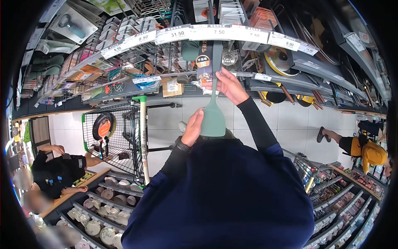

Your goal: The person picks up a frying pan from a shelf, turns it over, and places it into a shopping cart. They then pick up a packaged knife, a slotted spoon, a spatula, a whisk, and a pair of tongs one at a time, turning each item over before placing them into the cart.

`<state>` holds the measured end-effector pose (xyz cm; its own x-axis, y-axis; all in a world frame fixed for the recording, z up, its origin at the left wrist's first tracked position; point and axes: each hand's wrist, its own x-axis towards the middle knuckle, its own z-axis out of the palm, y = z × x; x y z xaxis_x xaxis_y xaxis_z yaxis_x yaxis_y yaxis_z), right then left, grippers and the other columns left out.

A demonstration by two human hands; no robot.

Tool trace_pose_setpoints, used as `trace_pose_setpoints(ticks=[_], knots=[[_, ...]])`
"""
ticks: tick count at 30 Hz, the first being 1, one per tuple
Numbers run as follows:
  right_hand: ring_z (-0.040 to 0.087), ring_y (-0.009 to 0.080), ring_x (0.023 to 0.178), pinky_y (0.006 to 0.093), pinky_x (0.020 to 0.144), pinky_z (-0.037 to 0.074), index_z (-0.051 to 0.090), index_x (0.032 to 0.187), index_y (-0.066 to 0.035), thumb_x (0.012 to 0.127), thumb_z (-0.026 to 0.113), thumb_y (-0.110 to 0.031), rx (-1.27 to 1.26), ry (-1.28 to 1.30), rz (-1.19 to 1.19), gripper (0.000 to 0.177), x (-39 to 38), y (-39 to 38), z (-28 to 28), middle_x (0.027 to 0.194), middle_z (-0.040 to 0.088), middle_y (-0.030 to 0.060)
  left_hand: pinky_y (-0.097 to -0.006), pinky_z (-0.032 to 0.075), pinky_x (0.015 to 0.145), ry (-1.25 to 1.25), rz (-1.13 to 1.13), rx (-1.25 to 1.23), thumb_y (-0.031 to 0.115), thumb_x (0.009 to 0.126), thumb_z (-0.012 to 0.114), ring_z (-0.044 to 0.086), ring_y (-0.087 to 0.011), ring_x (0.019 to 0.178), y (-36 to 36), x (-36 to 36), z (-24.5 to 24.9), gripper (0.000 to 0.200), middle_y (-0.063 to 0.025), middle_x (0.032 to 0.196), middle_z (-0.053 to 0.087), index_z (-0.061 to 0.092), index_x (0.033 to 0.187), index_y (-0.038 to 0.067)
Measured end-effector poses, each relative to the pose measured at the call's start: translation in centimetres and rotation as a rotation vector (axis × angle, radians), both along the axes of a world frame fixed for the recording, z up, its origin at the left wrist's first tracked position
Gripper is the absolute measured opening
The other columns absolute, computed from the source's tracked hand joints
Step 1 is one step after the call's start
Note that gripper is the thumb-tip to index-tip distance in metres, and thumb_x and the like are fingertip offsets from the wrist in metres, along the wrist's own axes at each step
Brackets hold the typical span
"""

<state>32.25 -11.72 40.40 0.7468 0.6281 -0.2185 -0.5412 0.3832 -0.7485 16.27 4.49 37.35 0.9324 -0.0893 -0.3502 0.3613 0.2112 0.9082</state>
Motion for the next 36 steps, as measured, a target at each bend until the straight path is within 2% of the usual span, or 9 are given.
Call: trace_pose_setpoints(ticks=[6, 12, 19, 21, 26, 28, 31, 33, 36], knots=[[0.061, 0.0382, 0.117, 0.0441, 0.102, 0.051, 0.036, 0.144, -0.001, 0.105, 0.041, -0.014, 0.088, 0.03, 0.017, 0.041, 0.5, -0.4, -0.7, 0.134, 0.054, 0.0248, -0.0254, 0.041, 0.094, -0.017, 0.023, 0.029, 0.032, 0.109, 0.035, 0.053, -0.0099, 0.104, -0.4, 0.5, 0.1, 0.044, -0.0043, 0.111, 0.062, 0.054, 0.129, -0.002], [0.064, 0.0338, 0.114, 0.0394, 0.098, 0.053, 0.034, 0.146, -0.003, 0.105, 0.039, -0.013, 0.036, 0.021, -0.002, 0.042, 1.5, 1.5, -1.0, 0.134, 0.055, 0.0187, -0.0252, 0.042, 0.094, 0.051, 0.074, -0.026, 0.03, 0.108, 0.038, 0.054, -0.0097, 0.104, 0.9, 2.0, 0.6, 0.042, -0.0046, 0.112, 0.062, 0.054, 0.129, -0.002], [0.065, 0.0326, 0.113, 0.0403, 0.097, 0.054, 0.037, 0.143, -0.003, 0.105, 0.042, -0.015, -0.002, -0.023, -0.124, 0.04, 3.5, 4.0, -1.3, 0.127, 0.057, 0.0171, -0.025, 0.042, 0.096, 0.058, -0.048, 0.013, 0.019, 0.104, 0.049, 0.054, -0.01, 0.108, 3.9, 5.8, 0.8, 0.036, -0.0057, 0.116, 0.061, 0.05, 0.133, -0.002], [0.064, 0.0372, 0.112, 0.0459, 0.097, 0.054, 0.039, 0.137, 0.001, 0.104, 0.044, -0.012, -0.017, -0.04, -0.197, 0.035, 4.6, 4.5, -0.9, 0.126, 0.057, 0.0171, -0.025, 0.042, 0.096, 0.032, -0.093, 0.003, 0.019, 0.103, 0.051, 0.053, -0.0098, 0.109, 4.9, 7.6, 1.1, 0.037, -0.0055, 0.117, 0.061, 0.049, 0.134, -0.001], [0.066, 0.033, 0.111, 0.0421, 0.096, 0.055, 0.042, 0.136, 0.001, 0.103, 0.046, -0.013, -0.066, -0.019, -0.3, 0.035, 6.0, 5.5, -0.6, 0.124, 0.058, 0.0167, -0.0265, 0.039, 0.101, 0.02, -0.266, 0.01, 0.02, 0.102, 0.053, 0.049, -0.0121, 0.118, 7.3, 10.3, -0.9, 0.043, -0.0068, 0.127, 0.056, 0.045, 0.139, 0.0], [0.065, 0.0322, 0.112, 0.0424, 0.097, 0.054, 0.045, 0.134, 0.001, 0.104, 0.045, -0.013, -0.064, -0.019, -0.325, 0.033, 6.4, 6.0, -0.3, 0.127, 0.059, 0.0181, -0.0273, 0.037, 0.104, 0.021, -0.325, -0.018, 0.021, 0.102, 0.054, 0.047, -0.0138, 0.122, 8.0, 11.8, 0.5, 0.046, -0.0081, 0.133, 0.053, 0.044, 0.14, -0.001], [0.065, 0.0316, 0.112, 0.0421, 0.098, 0.053, 0.048, 0.133, 0.003, 0.104, 0.043, -0.011, -0.113, -0.031, -0.333, 0.032, 6.9, 6.3, 0.1, 0.126, 0.061, 0.0187, -0.0272, 0.037, 0.104, -0.024, -0.383, -0.026, 0.021, 0.102, 0.054, 0.048, -0.0137, 0.122, 9.0, 13.3, -1.5, 0.045, -0.0081, 0.133, 0.054, 0.045, 0.139, -0.001], [0.064, 0.0367, 0.112, 0.0451, 0.1, 0.052, 0.049, 0.129, 0.007, 0.1, 0.047, -0.006, -0.07, -0.038, -0.336, 0.032, 7.5, 6.4, -0.3, 0.126, 0.06, 0.0214, -0.0265, 0.038, 0.103, -0.033, -0.404, -0.067, 0.021, 0.102, 0.054, 0.049, -0.0127, 0.12, 9.2, 14.1, -1.6, 0.044, -0.0072, 0.129, 0.056, 0.046, 0.139, -0.001], [0.064, 0.0334, 0.113, 0.0439, 0.101, 0.052, 0.051, 0.128, 0.008, 0.1, 0.046, -0.004, -0.09, -0.03, -0.342, 0.031, 8.2, 6.3, -0.6, 0.127, 0.06, 0.0207, -0.0258, 0.039, 0.101, -0.008, -0.395, 0.028, 0.021, 0.102, 0.053, 0.05, -0.0116, 0.117, 9.3, 15.3, -0.9, 0.043, -0.006, 0.126, 0.057, 0.047, 0.139, -0.001]])
